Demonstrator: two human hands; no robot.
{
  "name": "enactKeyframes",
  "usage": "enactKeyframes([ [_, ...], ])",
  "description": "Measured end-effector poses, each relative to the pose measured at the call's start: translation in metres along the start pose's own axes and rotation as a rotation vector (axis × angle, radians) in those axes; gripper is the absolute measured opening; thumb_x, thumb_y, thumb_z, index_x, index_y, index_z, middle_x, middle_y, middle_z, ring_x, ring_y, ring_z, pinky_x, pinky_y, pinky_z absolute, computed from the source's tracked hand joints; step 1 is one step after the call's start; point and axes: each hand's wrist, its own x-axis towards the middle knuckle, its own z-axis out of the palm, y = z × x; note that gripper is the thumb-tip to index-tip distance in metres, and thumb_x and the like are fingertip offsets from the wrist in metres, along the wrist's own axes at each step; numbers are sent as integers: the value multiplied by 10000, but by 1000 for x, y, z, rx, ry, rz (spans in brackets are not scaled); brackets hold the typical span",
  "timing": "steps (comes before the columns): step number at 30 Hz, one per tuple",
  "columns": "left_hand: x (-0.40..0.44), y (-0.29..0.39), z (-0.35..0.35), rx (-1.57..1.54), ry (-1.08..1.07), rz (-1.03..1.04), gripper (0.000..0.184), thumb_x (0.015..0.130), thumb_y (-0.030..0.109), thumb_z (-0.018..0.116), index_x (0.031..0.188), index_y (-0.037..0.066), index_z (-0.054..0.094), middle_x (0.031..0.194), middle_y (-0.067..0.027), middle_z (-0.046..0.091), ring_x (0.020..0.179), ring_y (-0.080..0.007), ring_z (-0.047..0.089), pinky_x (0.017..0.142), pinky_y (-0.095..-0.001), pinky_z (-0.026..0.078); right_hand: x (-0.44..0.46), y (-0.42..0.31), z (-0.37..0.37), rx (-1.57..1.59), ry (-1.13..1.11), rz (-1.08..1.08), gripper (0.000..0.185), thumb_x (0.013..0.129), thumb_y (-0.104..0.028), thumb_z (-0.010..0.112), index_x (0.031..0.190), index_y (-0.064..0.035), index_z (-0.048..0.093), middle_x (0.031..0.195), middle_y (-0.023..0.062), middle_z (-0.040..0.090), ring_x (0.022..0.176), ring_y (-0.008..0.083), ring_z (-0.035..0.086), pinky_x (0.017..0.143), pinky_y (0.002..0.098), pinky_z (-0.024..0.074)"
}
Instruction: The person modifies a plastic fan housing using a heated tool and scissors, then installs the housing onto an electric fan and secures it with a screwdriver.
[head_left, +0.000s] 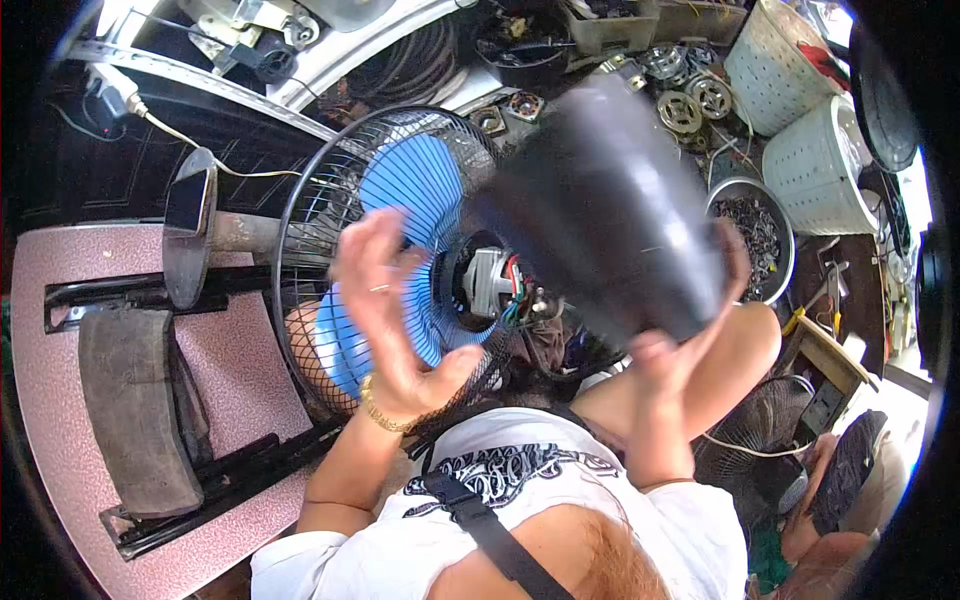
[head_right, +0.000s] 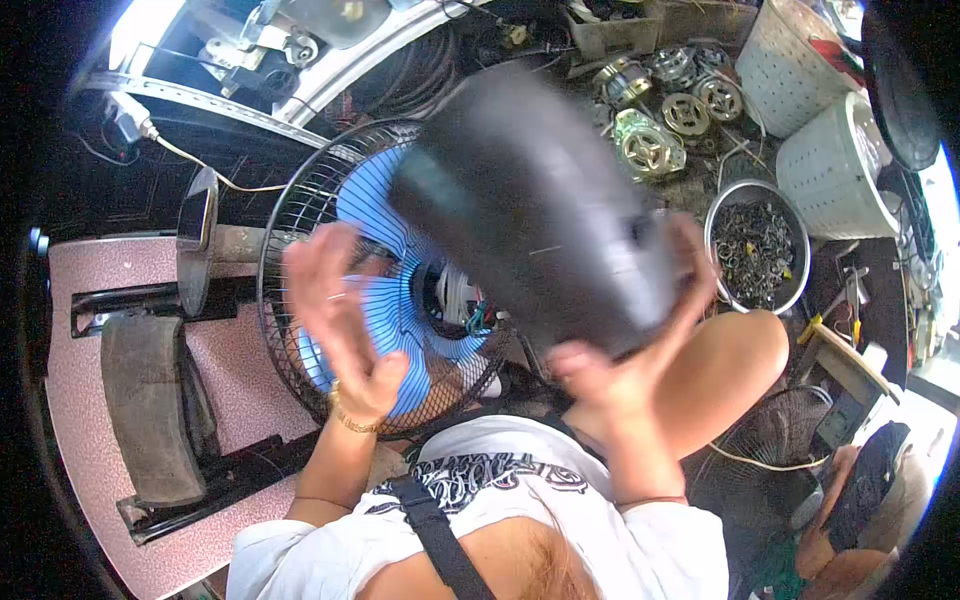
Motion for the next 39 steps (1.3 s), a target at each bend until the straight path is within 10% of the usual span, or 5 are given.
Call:
enactKeyframes([
  [2, 14, 6, -16, 857, 126, 371, 814, 787, 481, 702, 1435, 93, 399, 1470, -164, 361, 1385, -385, 308, 1082, -573, 274, 32, 12, -40, -17, -24, 67, 1215, 494, -519, 891, 1423, -19, 290, 1317, 177, 423, 1220, 312, 464, 1040, 406, 373],
  [6, 26, 14, -45, 1486, -33, -52, 468, 842, 368, 671, 1297, 297, 588, 1453, -66, 439, 1396, -376, 318, 1058, -631, 271, 63, 28, -80, 107, -302, 240, 1165, 467, -404, 898, 1400, -5, 326, 1314, 188, 458, 1235, 300, 466, 1062, 406, 350],
  [10, 29, 2, -66, 1492, 6, -93, 439, 874, 278, 657, 1309, 269, 592, 1431, -70, 462, 1292, -325, 453, 1023, -491, 397, 78, 43, -79, 1, -717, 69, 1111, 455, -344, 884, 1373, -12, 354, 1346, 195, 455, 1279, 315, 445, 1094, 422, 322],
  [19, 19, -24, -114, 1413, 50, -140, 427, 874, 296, 649, 1296, 251, 598, 1415, -93, 476, 1297, -342, 441, 999, -538, 403, 82, 28, 26, -92, -1195, -272, 947, 468, -226, 835, 1316, -80, 439, 1332, 177, 469, 1296, 369, 429, 1094, 449, 338],
  [39, 14, -30, -112, 1509, -150, -102, 363, 841, 248, 663, 1196, 177, 648, 1258, -77, 555, 1201, -304, 473, 997, -503, 332, 48, 52, 99, -31, -1258, -377, 900, 486, -183, 816, 1301, -92, 444, 1268, 143, 480, 1161, 378, 466, 1008, 455, 388],
])
